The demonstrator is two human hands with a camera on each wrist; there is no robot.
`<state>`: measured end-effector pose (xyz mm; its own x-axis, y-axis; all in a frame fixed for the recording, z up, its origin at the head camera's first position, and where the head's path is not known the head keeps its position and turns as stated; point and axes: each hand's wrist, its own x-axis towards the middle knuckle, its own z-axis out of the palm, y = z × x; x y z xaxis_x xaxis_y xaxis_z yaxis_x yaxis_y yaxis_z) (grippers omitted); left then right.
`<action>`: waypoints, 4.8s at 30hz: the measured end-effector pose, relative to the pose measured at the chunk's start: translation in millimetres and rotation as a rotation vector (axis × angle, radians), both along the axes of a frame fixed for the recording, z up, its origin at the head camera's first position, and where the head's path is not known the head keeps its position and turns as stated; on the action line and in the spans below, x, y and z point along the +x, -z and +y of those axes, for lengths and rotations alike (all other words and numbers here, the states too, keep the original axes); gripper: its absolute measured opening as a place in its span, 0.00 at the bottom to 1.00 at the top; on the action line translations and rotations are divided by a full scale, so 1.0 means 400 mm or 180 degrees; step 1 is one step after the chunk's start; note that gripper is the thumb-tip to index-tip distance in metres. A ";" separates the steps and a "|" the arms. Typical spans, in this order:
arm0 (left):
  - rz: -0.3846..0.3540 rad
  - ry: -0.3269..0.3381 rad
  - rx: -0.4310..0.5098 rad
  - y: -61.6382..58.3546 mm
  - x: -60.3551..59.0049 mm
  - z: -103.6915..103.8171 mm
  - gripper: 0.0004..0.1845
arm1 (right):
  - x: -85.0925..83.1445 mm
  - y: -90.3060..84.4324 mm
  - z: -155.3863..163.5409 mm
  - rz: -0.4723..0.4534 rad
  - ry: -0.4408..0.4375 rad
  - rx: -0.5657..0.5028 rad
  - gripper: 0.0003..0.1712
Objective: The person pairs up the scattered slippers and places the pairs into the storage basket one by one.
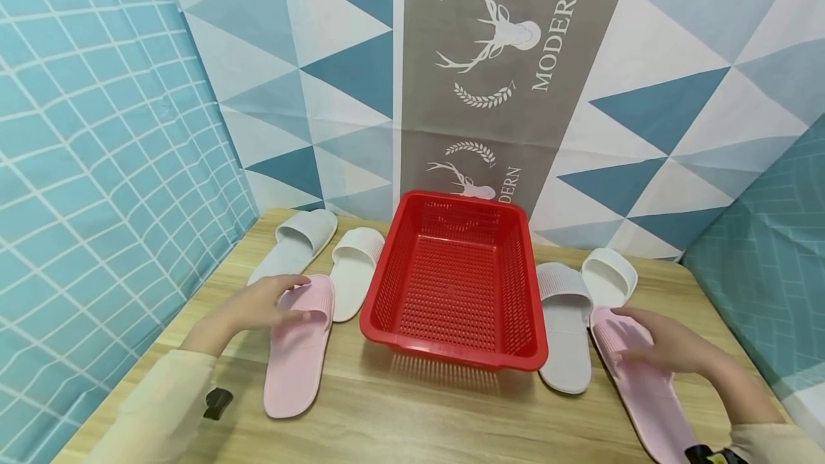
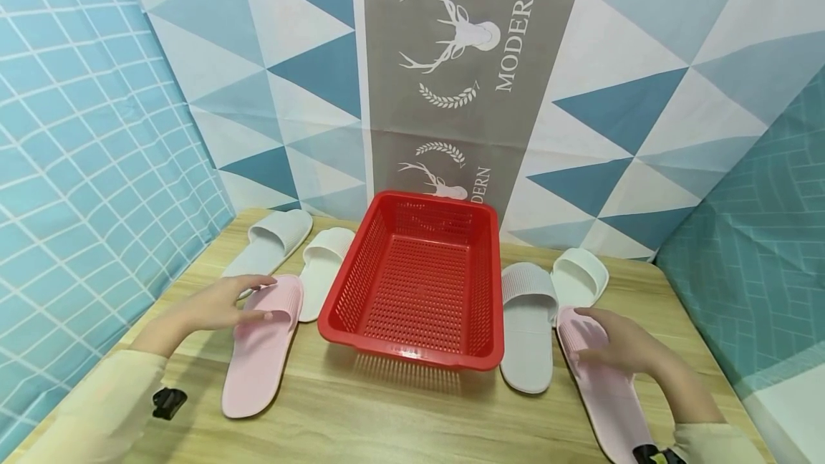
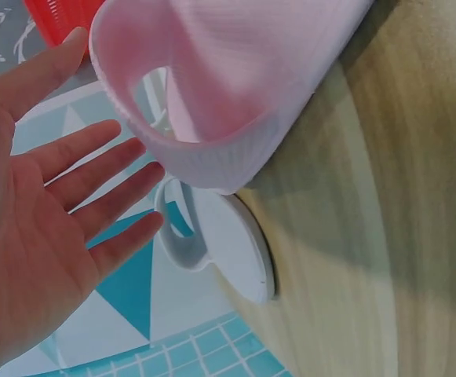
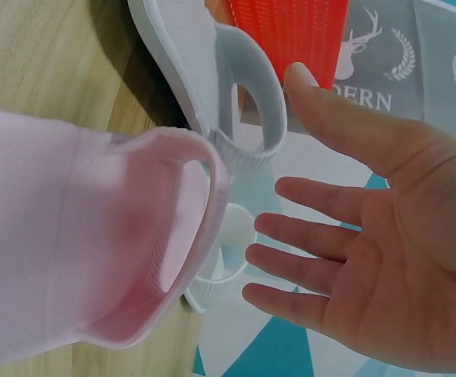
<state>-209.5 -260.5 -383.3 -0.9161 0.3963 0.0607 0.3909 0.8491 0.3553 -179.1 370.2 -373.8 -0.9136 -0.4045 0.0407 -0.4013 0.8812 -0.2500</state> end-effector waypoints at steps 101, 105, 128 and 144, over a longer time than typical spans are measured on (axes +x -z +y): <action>-0.0279 0.0187 0.0261 0.015 -0.057 -0.015 0.31 | -0.047 0.062 0.111 -0.0217 -0.0588 -0.0469 0.23; -0.0247 0.0195 0.0258 0.014 -0.056 -0.016 0.31 | -0.043 0.081 0.114 -0.0112 -0.0627 -0.0512 0.23; -0.0355 0.0185 0.0226 0.015 -0.059 -0.028 0.32 | -0.033 0.069 0.125 -0.0415 -0.0533 -0.0500 0.29; -0.0188 0.0093 0.0134 -0.022 -0.038 -0.038 0.28 | -0.019 0.041 0.140 -0.0087 -0.0467 -0.0238 0.25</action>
<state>-224.7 -275.9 -374.3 -0.9067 0.4210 0.0242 0.3925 0.8215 0.4136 -186.6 426.4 -390.1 -0.8461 -0.5305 0.0516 -0.5165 0.7922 -0.3251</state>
